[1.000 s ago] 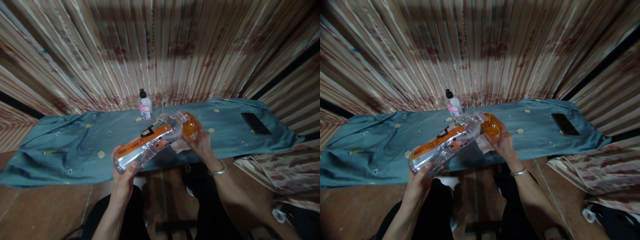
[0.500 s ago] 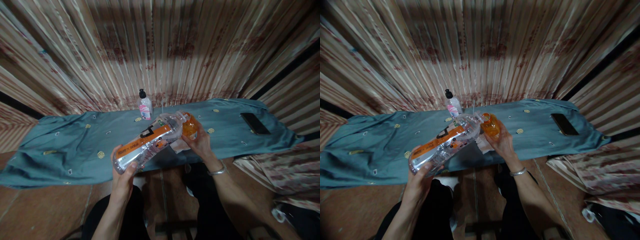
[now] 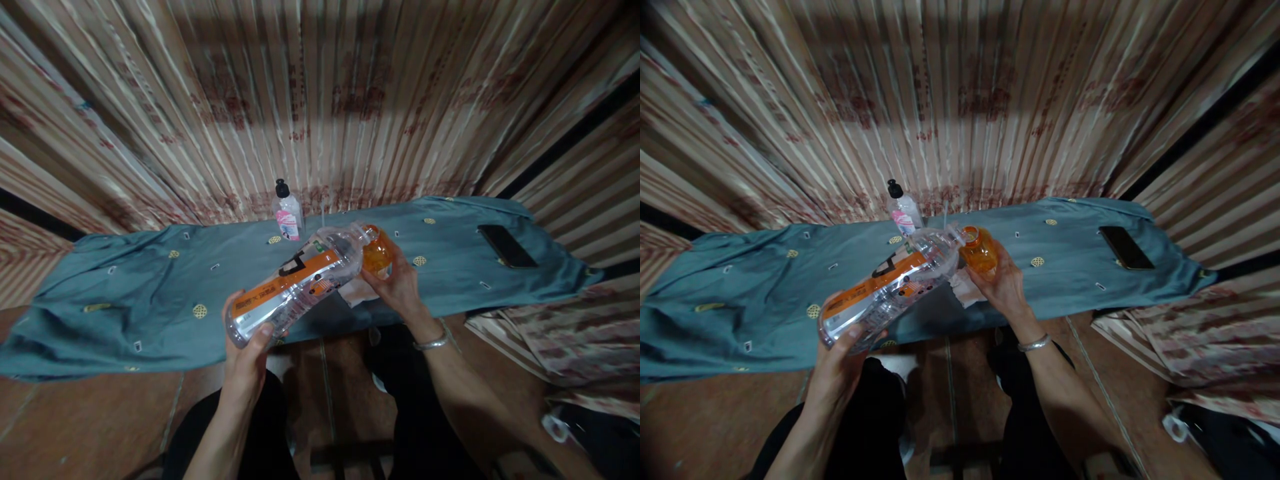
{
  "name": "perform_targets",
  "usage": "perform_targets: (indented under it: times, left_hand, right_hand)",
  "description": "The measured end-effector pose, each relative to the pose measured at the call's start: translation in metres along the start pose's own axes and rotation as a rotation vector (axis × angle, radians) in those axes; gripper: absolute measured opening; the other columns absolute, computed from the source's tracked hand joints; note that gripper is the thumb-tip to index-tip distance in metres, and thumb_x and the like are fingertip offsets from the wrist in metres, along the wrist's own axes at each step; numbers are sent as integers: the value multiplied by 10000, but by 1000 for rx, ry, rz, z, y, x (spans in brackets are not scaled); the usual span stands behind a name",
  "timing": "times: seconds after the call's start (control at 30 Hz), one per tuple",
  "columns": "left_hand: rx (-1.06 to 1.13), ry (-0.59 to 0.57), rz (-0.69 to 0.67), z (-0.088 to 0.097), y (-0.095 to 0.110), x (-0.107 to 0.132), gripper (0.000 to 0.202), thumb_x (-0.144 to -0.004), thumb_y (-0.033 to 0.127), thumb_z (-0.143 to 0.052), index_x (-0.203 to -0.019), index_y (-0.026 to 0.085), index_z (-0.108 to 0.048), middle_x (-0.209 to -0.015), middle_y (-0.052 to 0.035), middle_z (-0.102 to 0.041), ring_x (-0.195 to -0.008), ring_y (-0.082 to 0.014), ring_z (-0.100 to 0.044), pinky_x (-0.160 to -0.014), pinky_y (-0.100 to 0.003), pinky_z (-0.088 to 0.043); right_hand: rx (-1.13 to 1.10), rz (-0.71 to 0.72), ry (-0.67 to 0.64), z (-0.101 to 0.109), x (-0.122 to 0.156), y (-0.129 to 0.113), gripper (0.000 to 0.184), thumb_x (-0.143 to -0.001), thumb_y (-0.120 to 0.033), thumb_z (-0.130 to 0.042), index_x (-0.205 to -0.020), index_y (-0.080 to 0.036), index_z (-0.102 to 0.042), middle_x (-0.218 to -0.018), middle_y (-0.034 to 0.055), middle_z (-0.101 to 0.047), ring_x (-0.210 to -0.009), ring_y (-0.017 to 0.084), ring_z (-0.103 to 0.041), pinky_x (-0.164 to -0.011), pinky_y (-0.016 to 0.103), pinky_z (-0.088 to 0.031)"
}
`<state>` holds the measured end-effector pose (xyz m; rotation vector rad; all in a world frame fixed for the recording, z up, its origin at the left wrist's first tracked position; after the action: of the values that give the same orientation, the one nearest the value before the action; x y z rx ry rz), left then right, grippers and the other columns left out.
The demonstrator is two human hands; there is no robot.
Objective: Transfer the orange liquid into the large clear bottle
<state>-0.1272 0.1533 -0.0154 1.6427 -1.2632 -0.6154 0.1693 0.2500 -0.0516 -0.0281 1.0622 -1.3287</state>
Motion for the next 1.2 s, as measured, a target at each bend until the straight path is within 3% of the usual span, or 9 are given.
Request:
perform_targets:
  times: [0.4, 0.67, 0.9, 1.2]
  left_hand:
    - [-1, -2, 5, 1, -1, 1, 821, -584, 298, -968, -1282, 299, -536, -1110, -21, -727, -845, -201, -709, -620, -293, -639]
    - [-17, -10, 1, -1, 0, 1, 804, -610, 306, -957, -1291, 291, -530, -1126, -30, -721, -861, -184, -710, -567, -211, -576]
    - [-22, -1, -1, -1, 0, 1, 798, -597, 303, -955, -1282, 297, -546, -1119, -27, -723, -865, -205, -711, -652, -290, -621]
    - [-11, 0, -1, -1, 0, 1, 779, -600, 286, -953, -1265, 296, -547, -1116, -31, -719, -853, -206, -712, -634, -286, -624]
  right_hand:
    - [0, 13, -17, 2, -1, 0, 839, -807, -620, -736, -1474, -168, -504, -1347, 195, -705, -1158, 351, -733, -968, 512, -624]
    - [2, -13, -9, 2, -1, -2, 833, -788, -595, -748, -1462, -159, -523, -1333, 199, -708, -1147, 363, -733, -970, 539, -617]
    - [-6, -10, 5, 2, -1, -2, 841, -782, -624, -747, -1453, -169, -523, -1281, 184, -739, -1091, 345, -759, -909, 503, -642]
    - [17, -10, -14, 3, -1, -2, 868, -796, -671, -725, -1466, -158, -520, -1323, 189, -722, -1135, 340, -746, -940, 481, -633]
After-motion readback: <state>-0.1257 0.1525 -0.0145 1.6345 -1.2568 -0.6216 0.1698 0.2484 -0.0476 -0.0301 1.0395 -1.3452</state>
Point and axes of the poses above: each hand's wrist, its own x-axis away from the middle knuckle, its own z-axis out of the back of the hand, y = z × x, the point moved 3 cm from there along -x, towards the middle knuckle
